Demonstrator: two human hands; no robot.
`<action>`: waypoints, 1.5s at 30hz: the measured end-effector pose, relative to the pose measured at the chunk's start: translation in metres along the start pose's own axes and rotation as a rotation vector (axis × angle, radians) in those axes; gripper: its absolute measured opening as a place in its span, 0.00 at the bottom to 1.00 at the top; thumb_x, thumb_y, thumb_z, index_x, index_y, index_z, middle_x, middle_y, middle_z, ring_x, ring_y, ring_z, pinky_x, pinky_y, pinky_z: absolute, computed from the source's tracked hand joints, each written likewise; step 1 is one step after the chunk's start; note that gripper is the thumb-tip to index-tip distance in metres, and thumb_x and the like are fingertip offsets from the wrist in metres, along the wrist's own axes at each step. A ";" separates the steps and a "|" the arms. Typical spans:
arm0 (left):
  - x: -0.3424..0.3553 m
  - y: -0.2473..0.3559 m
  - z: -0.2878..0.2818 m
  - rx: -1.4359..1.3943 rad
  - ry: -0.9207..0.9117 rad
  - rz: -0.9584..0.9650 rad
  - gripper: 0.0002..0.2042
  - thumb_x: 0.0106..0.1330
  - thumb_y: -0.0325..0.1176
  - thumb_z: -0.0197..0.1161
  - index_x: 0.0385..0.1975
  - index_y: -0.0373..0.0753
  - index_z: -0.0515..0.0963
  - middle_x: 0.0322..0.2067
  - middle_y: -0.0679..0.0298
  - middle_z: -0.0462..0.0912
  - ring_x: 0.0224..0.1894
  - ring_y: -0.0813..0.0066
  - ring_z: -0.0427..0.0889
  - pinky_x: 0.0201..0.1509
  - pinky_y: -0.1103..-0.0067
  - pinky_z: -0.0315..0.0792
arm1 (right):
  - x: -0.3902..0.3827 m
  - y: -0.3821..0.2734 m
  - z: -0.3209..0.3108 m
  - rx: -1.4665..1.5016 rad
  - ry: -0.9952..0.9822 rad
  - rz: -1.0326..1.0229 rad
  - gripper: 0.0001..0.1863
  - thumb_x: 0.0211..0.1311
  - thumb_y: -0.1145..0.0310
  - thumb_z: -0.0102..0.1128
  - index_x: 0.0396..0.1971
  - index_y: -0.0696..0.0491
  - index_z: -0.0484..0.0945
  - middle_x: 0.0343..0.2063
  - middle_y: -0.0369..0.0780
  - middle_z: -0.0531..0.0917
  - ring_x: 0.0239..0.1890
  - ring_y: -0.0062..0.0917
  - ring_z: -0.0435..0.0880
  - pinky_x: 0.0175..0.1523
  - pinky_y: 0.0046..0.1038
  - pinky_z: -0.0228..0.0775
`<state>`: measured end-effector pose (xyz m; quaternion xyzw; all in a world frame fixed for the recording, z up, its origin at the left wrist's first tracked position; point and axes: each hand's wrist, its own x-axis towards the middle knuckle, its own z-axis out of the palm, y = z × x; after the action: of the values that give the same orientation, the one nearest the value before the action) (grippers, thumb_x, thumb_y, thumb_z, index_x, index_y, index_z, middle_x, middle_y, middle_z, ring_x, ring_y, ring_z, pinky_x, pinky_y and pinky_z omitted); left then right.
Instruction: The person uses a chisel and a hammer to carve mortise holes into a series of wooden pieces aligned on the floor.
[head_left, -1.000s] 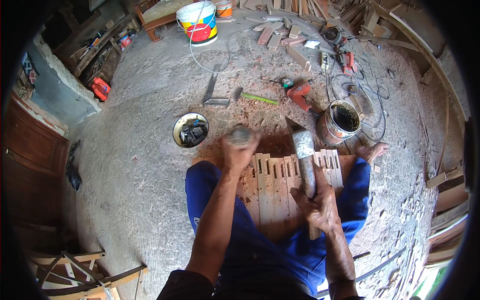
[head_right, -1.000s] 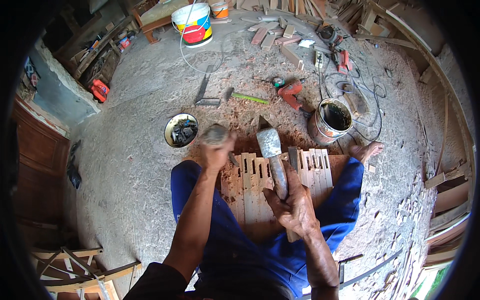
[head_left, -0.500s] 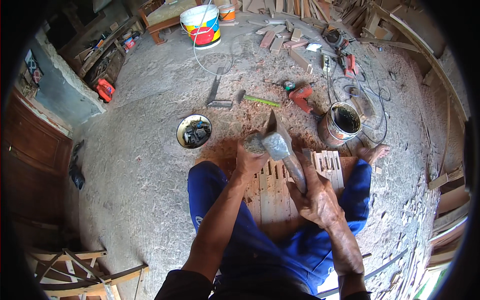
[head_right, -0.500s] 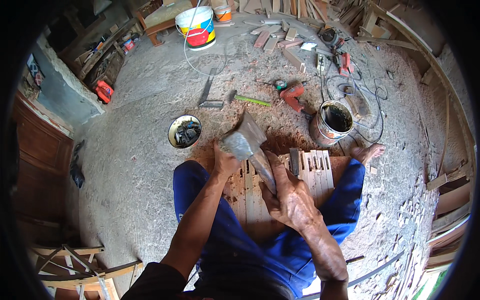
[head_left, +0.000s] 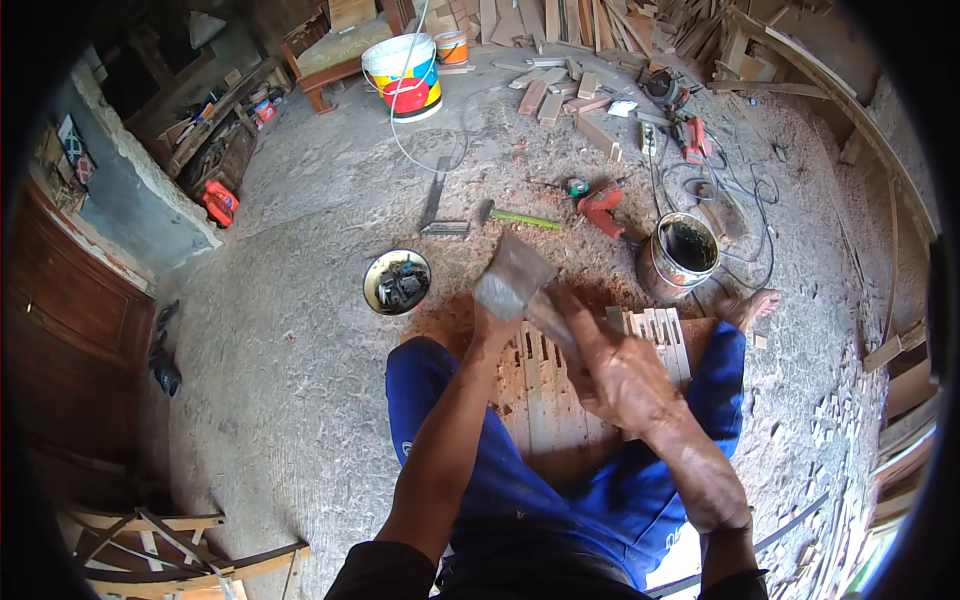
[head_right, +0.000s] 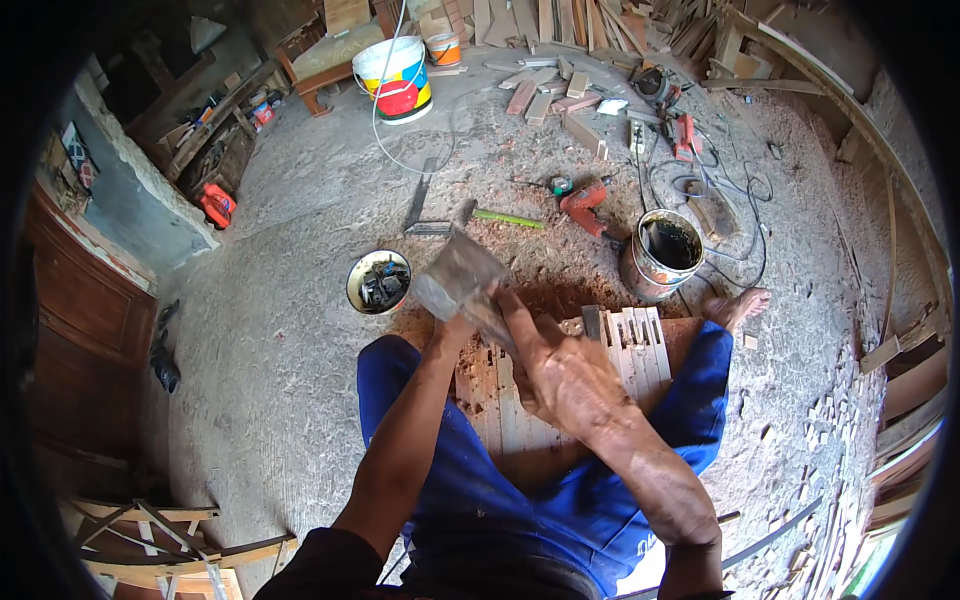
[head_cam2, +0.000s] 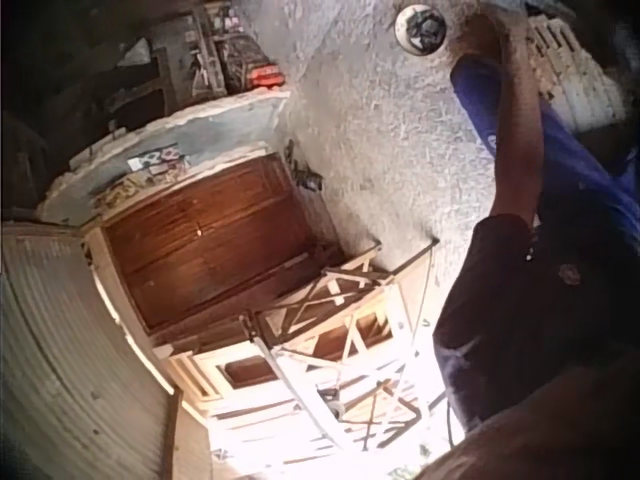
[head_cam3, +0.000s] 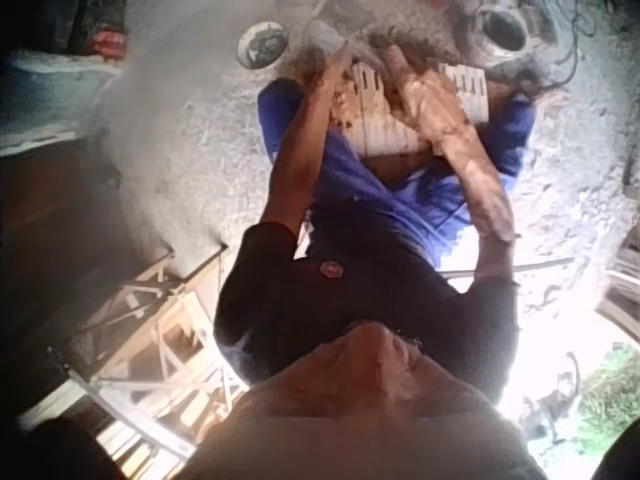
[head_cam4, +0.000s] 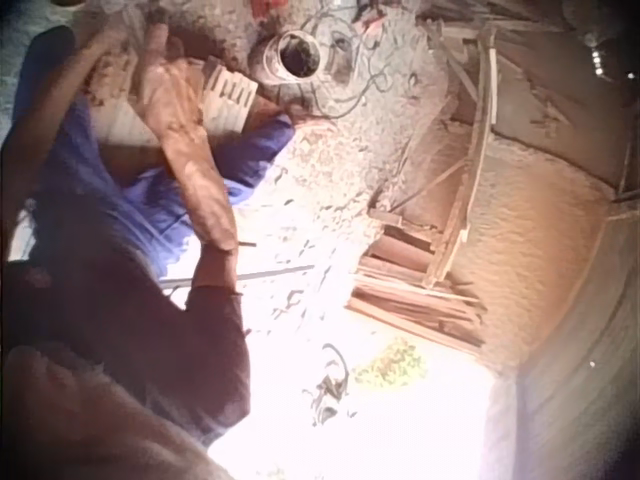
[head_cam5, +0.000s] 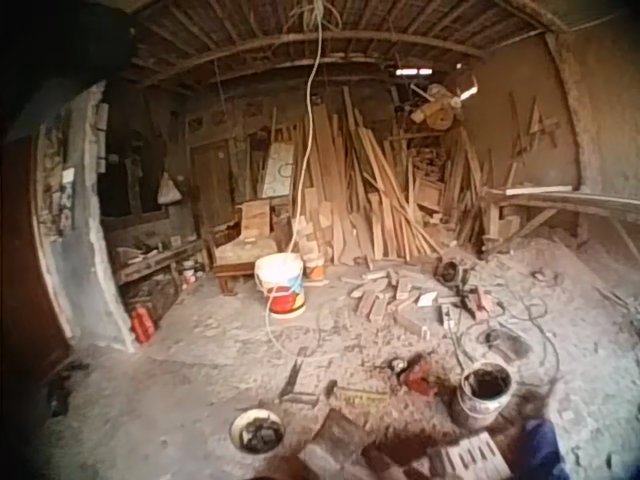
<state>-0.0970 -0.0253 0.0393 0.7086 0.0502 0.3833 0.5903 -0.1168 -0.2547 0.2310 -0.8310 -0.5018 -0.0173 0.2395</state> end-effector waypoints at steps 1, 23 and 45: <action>0.009 -0.008 0.000 -0.241 0.053 -0.088 0.10 0.55 0.25 0.73 0.34 0.34 0.80 0.33 0.64 0.85 0.34 0.75 0.82 0.39 0.74 0.77 | 0.008 -0.005 -0.011 0.053 0.070 -0.026 0.39 0.56 0.79 0.56 0.71 0.51 0.57 0.31 0.50 0.84 0.25 0.45 0.85 0.32 0.45 0.80; 0.025 -0.006 0.006 -0.100 0.104 -0.244 0.08 0.56 0.26 0.73 0.31 0.34 0.80 0.30 0.65 0.85 0.31 0.77 0.82 0.36 0.76 0.76 | 0.044 -0.019 -0.069 0.227 0.341 0.006 0.34 0.60 0.78 0.56 0.68 0.56 0.60 0.41 0.50 0.85 0.33 0.35 0.87 0.41 0.31 0.83; 0.016 -0.004 0.012 -0.020 0.150 -0.236 0.08 0.56 0.27 0.74 0.28 0.34 0.80 0.27 0.65 0.84 0.29 0.76 0.82 0.36 0.75 0.75 | 0.081 -0.022 -0.085 0.402 0.755 -0.231 0.34 0.58 0.84 0.57 0.66 0.55 0.62 0.45 0.43 0.80 0.36 0.24 0.82 0.33 0.27 0.80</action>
<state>-0.0771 -0.0255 0.0430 0.6611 0.1733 0.3637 0.6330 -0.0775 -0.2148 0.3362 -0.6417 -0.4620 -0.2483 0.5596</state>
